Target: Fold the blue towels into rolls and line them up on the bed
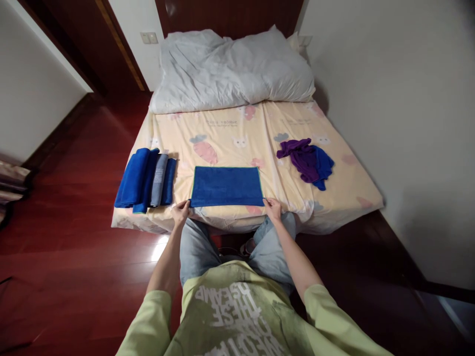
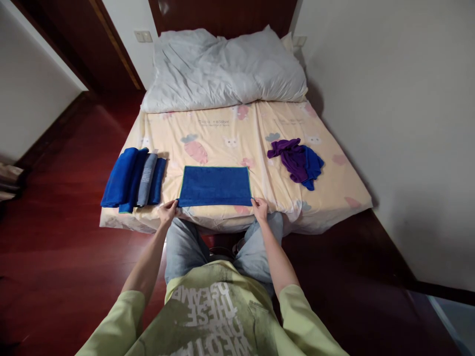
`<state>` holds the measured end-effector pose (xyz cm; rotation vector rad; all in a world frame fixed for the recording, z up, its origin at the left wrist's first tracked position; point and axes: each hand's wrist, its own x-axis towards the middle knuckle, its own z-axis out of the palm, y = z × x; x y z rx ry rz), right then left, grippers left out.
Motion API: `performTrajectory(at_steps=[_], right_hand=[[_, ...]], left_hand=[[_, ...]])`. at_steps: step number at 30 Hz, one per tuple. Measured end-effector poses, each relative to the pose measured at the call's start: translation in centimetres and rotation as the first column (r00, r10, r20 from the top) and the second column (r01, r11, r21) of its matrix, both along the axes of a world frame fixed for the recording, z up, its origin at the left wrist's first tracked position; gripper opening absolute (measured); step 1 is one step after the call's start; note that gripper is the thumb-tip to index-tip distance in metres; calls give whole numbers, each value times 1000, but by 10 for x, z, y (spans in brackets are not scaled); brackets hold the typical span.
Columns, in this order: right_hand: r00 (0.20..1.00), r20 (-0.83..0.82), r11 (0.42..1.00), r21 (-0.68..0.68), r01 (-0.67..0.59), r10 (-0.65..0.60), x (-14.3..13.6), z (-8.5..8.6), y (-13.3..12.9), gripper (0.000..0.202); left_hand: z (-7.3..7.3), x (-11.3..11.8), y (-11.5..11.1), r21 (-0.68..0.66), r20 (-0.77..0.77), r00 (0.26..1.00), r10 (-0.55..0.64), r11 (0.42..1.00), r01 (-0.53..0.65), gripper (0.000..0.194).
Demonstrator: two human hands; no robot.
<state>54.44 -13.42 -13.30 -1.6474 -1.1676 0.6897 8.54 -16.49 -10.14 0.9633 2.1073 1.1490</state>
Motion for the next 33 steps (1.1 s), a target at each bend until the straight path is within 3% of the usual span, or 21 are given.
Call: performTrajectory(at_steps=[6,18,22,27,30,33], right_hand=[[998,62,1000,-3,0,1,-2,4,-2,44],[993,113,1000,7,27,-28,-10,8,-1,50],[989,148,1000,-2,20,-20,-10,5,-1,47],[976,212,997,-47,58,-47,-13,8,2,35],[963,271,997,-81,17,6,-17,13,2,26],[920,385,997,-20,-74,76,-19,21,-2,25]], left_hand=[[-6,2,-1,39,70,996,49,998,-52,47],[-4,4,7,134,-15,1000,10,991,-8,38],[3,4,9,61,-136,991,-10,998,18,36],[11,2,15,-48,-285,948,-142,990,134,30],[14,5,16,-97,-377,900,-221,975,199,25],[16,6,16,-76,-496,817,-294,952,297,21]])
